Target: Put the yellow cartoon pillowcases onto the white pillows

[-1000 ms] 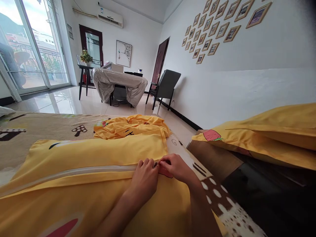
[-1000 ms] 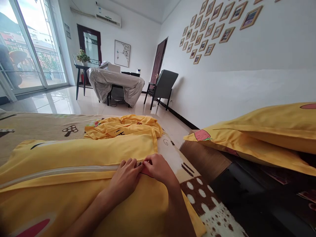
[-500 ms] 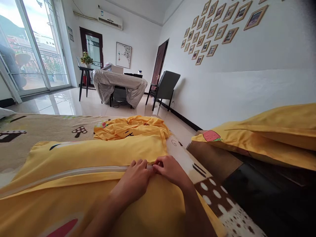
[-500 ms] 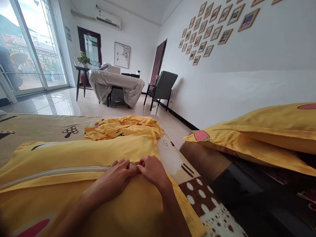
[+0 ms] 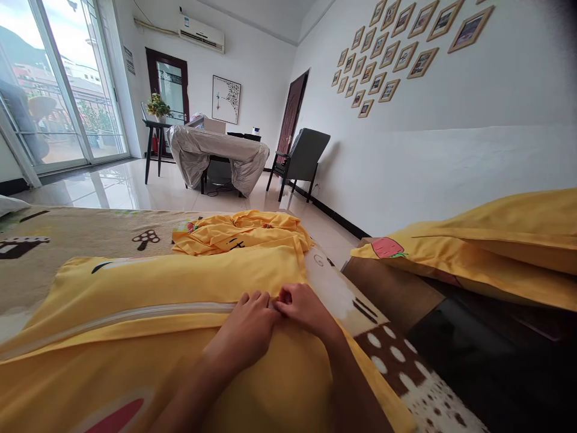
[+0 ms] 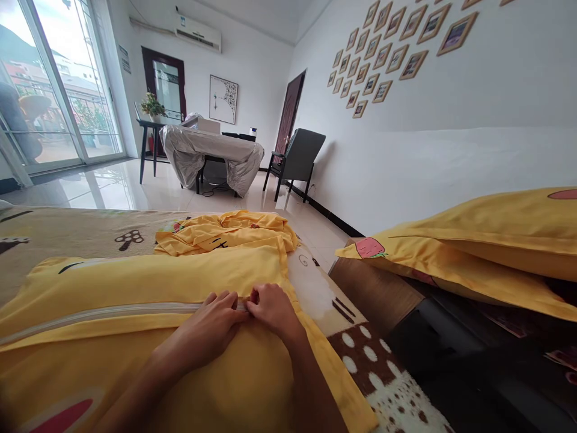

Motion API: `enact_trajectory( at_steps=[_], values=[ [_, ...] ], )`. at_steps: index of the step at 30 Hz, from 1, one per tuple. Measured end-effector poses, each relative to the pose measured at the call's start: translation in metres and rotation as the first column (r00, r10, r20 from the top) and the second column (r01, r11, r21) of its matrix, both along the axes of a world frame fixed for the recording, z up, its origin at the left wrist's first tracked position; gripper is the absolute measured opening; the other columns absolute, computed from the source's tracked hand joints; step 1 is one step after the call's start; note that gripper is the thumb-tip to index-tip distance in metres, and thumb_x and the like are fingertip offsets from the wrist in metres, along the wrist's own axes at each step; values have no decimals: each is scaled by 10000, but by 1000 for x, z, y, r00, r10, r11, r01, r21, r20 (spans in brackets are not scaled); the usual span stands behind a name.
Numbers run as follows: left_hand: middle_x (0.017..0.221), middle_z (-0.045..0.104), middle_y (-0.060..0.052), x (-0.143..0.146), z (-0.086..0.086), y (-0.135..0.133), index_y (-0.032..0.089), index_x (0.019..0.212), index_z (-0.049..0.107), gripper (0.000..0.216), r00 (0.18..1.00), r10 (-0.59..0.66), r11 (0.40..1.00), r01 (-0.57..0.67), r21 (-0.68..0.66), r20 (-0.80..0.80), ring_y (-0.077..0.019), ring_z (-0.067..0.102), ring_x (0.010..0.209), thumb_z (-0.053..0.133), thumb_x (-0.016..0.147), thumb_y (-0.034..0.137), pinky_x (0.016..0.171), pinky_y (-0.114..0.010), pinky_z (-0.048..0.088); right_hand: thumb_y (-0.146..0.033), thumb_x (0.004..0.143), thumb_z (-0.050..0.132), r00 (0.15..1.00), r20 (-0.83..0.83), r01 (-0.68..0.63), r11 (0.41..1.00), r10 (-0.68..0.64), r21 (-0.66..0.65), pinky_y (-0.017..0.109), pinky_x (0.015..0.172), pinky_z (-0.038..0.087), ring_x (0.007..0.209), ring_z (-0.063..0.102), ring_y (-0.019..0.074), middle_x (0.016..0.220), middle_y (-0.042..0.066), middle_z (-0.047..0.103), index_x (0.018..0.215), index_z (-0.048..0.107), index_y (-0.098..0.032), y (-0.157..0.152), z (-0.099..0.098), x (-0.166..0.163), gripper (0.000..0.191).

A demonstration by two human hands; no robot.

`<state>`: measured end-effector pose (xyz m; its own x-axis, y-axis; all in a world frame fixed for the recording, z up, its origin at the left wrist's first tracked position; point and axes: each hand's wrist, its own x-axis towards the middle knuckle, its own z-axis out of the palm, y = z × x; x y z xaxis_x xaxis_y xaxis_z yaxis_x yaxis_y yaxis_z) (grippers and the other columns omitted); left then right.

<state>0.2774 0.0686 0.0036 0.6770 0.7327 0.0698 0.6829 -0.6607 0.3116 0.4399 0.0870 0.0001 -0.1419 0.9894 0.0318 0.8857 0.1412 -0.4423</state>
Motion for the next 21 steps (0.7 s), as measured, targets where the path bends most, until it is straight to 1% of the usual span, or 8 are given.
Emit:
enact_trajectory(
  at_steps=[2,4,6,10,14,17,21],
  values=[
    [979,585,-87,1,-1,1,231,969,681,358,1000,0,1000,0,8,1,-235,520,950,339,898,153,870,-413,397,-187,737,557,1000,20,21,1000,-20,-5,216,569,306,632,547,113,678,18,665,673,633,-165,-1,0,-1,101],
    [979,584,-86,1,-2,2,239,1001,674,360,1000,-6,1000,6,19,6,-236,520,947,340,899,155,868,-416,399,-199,749,551,994,63,86,996,-87,14,226,580,305,672,568,128,723,33,681,708,644,-167,-2,1,-3,106],
    [968,584,-84,1,-2,3,243,1019,669,359,1000,-10,1000,9,26,11,-234,521,937,343,897,154,863,-415,402,-226,766,553,987,103,121,992,-124,34,235,594,306,719,585,146,770,44,694,748,654,-172,-5,2,-5,117],
    [963,584,-82,0,-2,3,241,976,678,355,1000,-9,1000,9,25,10,-234,524,933,343,896,157,857,-413,404,-213,788,526,986,147,75,997,-76,11,239,594,303,743,592,153,803,49,698,778,655,-173,-7,3,-8,135],
    [960,582,-80,-1,-1,2,256,974,684,358,1000,-12,1000,12,9,14,-236,524,939,349,892,160,857,-413,405,-173,777,510,992,124,38,999,-36,-12,230,598,311,737,590,139,802,38,696,773,648,-175,-6,2,-7,138],
    [964,581,-81,-1,0,1,262,1016,673,366,1000,-9,1000,9,7,20,-231,525,934,346,891,153,858,-410,402,-175,769,516,987,140,75,997,-74,-6,235,617,314,777,599,149,823,38,700,783,649,-178,-6,3,-5,134],
    [965,578,-85,-1,-1,1,262,1050,659,361,1000,-10,1000,10,11,18,-230,525,933,341,903,174,853,-407,399,-180,773,508,971,213,115,993,-110,-8,250,620,296,837,609,172,866,42,705,825,654,-185,-9,6,-5,155]
  ],
)
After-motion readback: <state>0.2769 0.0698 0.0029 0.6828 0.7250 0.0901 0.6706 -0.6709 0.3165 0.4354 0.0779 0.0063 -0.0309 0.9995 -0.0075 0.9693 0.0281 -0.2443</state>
